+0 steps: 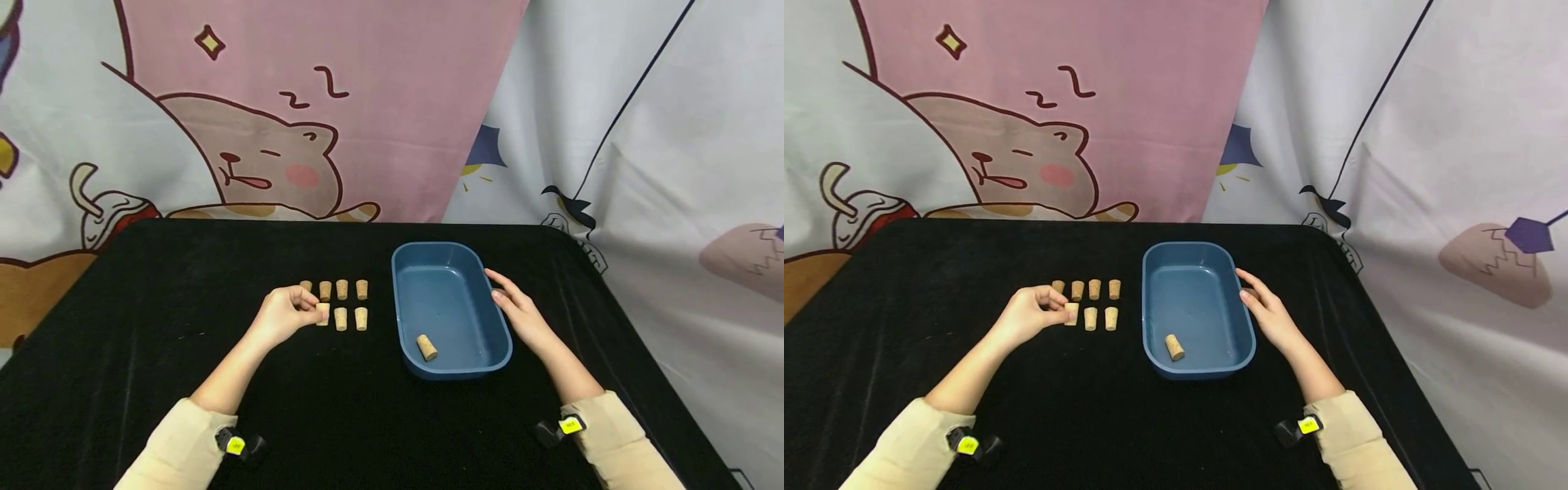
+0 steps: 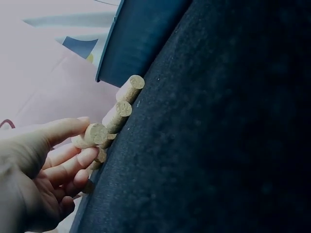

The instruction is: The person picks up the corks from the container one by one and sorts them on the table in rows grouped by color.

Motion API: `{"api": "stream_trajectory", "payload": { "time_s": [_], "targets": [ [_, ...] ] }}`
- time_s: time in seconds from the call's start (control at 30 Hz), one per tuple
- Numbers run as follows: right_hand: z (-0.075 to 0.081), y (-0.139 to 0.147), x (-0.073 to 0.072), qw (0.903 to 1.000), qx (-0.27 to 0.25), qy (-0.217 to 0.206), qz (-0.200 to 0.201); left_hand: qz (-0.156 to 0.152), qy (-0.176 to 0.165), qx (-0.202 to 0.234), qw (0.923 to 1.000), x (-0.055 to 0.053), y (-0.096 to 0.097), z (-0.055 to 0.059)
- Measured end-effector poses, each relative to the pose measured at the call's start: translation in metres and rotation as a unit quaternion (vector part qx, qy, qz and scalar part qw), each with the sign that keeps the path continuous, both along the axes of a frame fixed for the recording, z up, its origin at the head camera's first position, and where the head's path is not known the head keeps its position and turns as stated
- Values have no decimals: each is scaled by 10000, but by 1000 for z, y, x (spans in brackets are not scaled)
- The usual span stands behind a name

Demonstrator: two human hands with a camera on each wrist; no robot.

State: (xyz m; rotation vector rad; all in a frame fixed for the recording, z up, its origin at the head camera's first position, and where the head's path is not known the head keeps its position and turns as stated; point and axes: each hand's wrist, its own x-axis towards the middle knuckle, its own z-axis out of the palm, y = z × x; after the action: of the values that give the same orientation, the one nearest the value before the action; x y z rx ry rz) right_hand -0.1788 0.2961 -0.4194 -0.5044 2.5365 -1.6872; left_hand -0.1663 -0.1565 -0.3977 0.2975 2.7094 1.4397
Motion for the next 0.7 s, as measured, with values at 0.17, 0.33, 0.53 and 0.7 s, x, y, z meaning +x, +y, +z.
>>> {"api": "stream_trajectory", "payload": {
  "time_s": [0.17, 0.33, 0.53, 0.7],
  "targets": [
    [0, 0, 1, 10000, 53, -10, -39, 16, -175, -29, 9998, 0, -1, -5],
    [0, -1, 2, 10000, 11, 13, -7, 50, -206, -59, 9998, -1, -1, -7],
    [1, -1, 1, 10000, 34, 34, -22, 65, -85, -99, 9999, -2, 1, -10],
    [2, -1, 0, 10000, 83, -24, -47, 46, -6, -210, 9998, -3, 2, -11]
  ]
}}
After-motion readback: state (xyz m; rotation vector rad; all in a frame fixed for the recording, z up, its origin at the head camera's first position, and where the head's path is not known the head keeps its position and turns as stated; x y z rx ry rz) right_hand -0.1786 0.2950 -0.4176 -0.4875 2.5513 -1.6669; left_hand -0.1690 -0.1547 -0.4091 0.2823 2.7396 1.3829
